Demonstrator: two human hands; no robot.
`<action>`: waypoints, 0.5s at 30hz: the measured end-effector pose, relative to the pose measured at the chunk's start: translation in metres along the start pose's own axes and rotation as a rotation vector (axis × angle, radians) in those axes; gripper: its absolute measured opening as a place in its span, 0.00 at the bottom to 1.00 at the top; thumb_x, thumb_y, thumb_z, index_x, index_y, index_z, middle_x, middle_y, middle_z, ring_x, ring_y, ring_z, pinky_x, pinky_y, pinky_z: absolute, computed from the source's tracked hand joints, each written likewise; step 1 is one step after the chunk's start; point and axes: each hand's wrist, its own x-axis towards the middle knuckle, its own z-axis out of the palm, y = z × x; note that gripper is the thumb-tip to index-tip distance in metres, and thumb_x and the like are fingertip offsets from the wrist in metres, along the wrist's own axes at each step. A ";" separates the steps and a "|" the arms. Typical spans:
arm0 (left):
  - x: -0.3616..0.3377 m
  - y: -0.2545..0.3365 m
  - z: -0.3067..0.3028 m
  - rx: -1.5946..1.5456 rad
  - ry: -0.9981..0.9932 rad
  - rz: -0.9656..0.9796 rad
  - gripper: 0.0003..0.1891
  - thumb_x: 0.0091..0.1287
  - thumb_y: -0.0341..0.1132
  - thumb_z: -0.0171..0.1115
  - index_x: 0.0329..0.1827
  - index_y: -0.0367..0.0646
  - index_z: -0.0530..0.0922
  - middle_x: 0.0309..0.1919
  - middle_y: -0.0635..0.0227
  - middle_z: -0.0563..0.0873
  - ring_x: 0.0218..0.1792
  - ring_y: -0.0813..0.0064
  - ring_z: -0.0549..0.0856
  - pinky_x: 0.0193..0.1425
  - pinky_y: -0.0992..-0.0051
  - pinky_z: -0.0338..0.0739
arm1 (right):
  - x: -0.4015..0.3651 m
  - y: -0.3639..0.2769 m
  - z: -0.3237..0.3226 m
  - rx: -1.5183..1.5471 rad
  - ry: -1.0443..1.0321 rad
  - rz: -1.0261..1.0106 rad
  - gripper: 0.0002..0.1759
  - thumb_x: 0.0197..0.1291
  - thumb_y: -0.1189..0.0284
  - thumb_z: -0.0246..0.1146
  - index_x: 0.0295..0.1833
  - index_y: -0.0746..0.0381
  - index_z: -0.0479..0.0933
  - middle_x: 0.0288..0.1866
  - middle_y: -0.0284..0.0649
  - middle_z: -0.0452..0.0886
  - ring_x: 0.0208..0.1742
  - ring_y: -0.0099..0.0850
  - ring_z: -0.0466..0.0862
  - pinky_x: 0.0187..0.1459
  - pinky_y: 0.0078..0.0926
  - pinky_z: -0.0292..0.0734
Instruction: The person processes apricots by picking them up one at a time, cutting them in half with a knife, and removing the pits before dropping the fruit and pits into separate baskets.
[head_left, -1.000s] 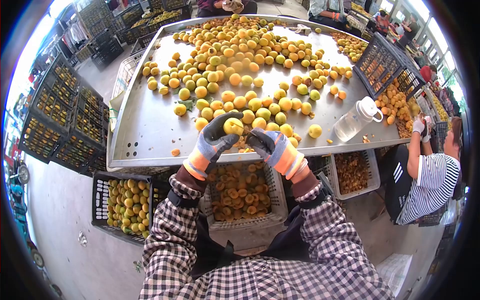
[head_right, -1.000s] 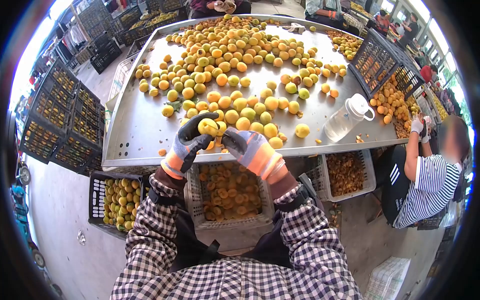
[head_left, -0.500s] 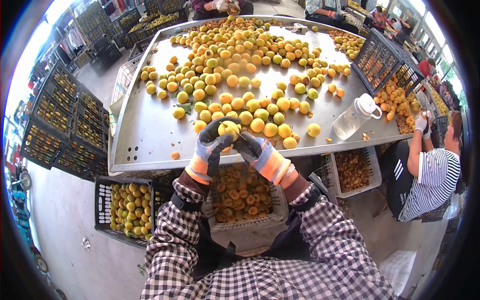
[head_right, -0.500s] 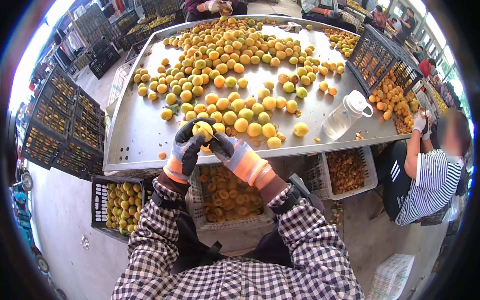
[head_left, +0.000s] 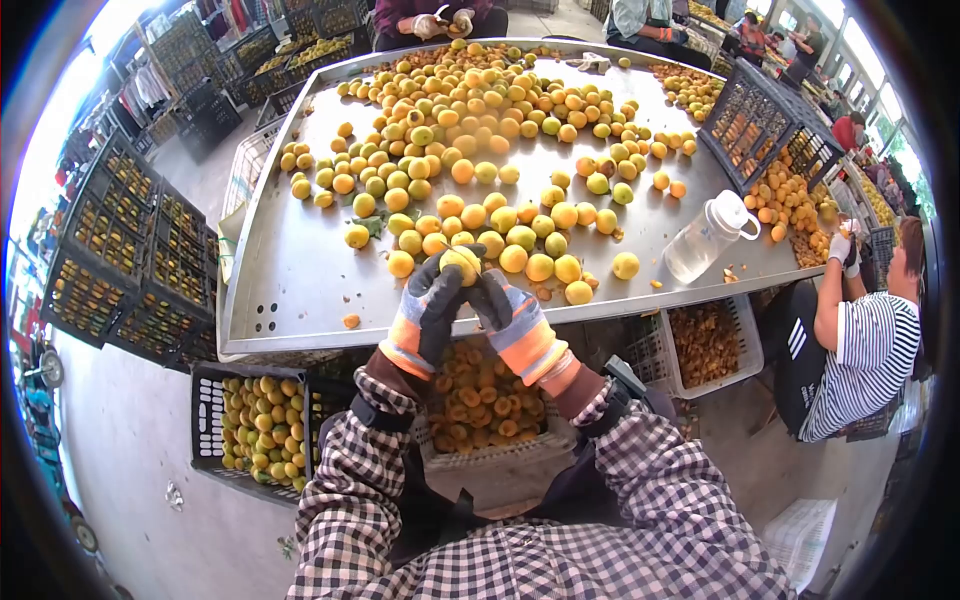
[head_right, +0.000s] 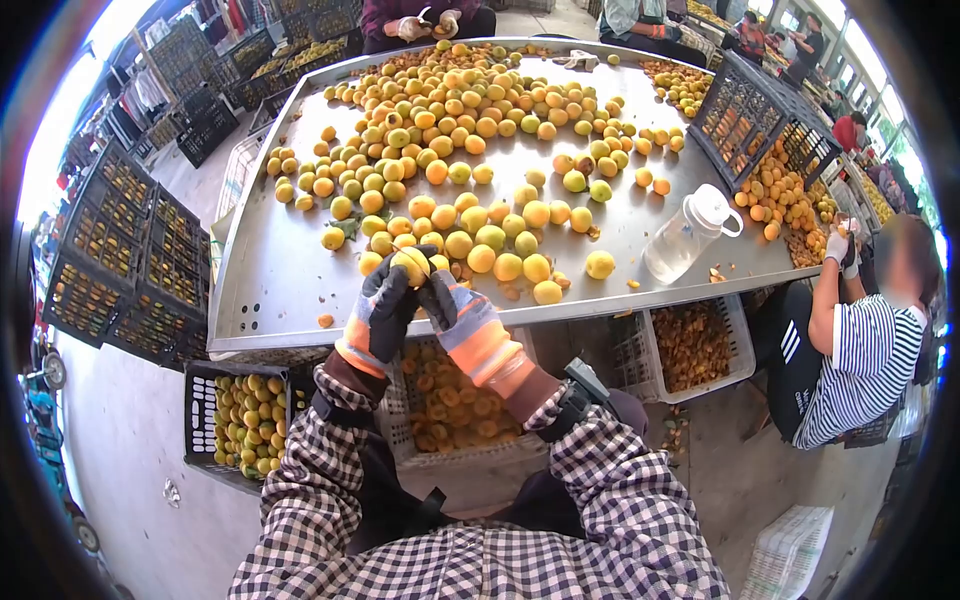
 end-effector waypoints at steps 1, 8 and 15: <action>0.004 0.005 -0.006 0.000 -0.003 0.001 0.26 0.68 0.45 0.63 0.61 0.34 0.73 0.55 0.62 0.80 0.54 0.72 0.80 0.61 0.73 0.74 | 0.002 0.000 -0.002 0.038 -0.007 -0.016 0.18 0.61 0.72 0.64 0.55 0.64 0.73 0.34 0.52 0.81 0.37 0.54 0.82 0.34 0.45 0.76; 0.006 0.019 -0.012 0.472 -0.122 0.113 0.30 0.61 0.41 0.70 0.62 0.34 0.73 0.52 0.60 0.83 0.52 0.72 0.82 0.58 0.73 0.76 | 0.006 -0.018 -0.018 0.030 -0.115 -0.010 0.15 0.62 0.71 0.63 0.52 0.63 0.73 0.33 0.51 0.80 0.36 0.54 0.81 0.33 0.45 0.76; -0.004 -0.013 0.010 -0.141 0.020 -0.034 0.26 0.72 0.47 0.57 0.64 0.35 0.70 0.55 0.58 0.81 0.54 0.70 0.80 0.61 0.70 0.74 | -0.002 -0.007 0.002 -0.001 0.073 -0.031 0.13 0.64 0.70 0.62 0.50 0.65 0.73 0.33 0.51 0.80 0.36 0.54 0.81 0.32 0.45 0.75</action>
